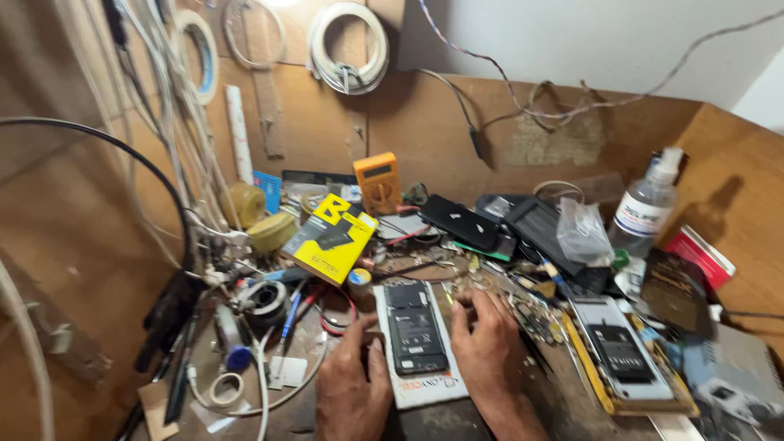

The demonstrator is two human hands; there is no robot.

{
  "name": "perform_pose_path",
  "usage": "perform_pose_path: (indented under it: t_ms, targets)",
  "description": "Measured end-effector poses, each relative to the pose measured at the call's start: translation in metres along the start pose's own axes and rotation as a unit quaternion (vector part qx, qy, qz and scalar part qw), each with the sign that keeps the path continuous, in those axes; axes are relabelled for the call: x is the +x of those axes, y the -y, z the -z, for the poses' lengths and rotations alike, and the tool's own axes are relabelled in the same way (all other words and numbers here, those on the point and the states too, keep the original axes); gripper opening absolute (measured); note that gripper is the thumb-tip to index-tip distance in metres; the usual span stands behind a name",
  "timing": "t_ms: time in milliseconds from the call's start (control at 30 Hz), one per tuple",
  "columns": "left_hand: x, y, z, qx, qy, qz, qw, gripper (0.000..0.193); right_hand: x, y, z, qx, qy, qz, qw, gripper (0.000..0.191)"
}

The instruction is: The person handles a smartphone battery and a white phone chassis on a cluttered workbench. They place the battery into the chassis, then remove it and set it aside. The person repeatedly picks up and sets down the chassis and battery without completing the assembly.

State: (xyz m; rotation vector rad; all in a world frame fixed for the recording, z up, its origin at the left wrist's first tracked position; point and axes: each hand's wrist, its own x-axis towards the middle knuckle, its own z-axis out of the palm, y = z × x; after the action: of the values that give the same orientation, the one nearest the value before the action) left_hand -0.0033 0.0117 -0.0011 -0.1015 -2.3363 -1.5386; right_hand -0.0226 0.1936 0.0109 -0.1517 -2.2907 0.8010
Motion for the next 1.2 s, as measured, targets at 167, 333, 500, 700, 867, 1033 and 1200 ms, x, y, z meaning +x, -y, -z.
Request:
perform_pose_path:
  t_ms: [167, 333, 500, 700, 867, 1033, 1200]
  targets:
    - [-0.004, 0.002, -0.002, -0.010, 0.000, -0.028, 1.000, 0.032, -0.002, -0.005, 0.001, -0.017, -0.010, 0.043, 0.999, 0.011]
    - [0.000, 0.014, -0.008, 0.000, 0.002, -0.018, 1.000, 0.040, -0.003, -0.003, 0.000, 0.004, -0.001, 0.016, 1.000, 0.011]
    - [0.002, 0.026, -0.012, 0.002, 0.008, 0.002, 1.000, 0.042, -0.003, -0.001, -0.002, -0.013, -0.010, 0.031, 0.999, 0.010]
    - [0.005, 0.031, -0.013, 0.000, 0.014, -0.020, 1.000, 0.043, -0.003, 0.001, -0.001, -0.016, 0.021, -0.029, 0.999, 0.013]
    - [0.003, 0.033, -0.012, 0.013, 0.015, -0.014, 1.000, 0.043, -0.004, 0.004, -0.001, -0.007, 0.018, -0.024, 1.000, 0.014]
    - [0.006, 0.044, -0.015, 0.002, 0.012, -0.035, 0.999, 0.042, -0.003, 0.003, -0.005, -0.021, 0.036, -0.042, 0.998, 0.015]
    - [0.013, 0.056, -0.021, -0.021, 0.018, -0.081, 0.996, 0.036, 0.000, -0.001, -0.004, -0.024, 0.013, -0.010, 1.000, 0.015]
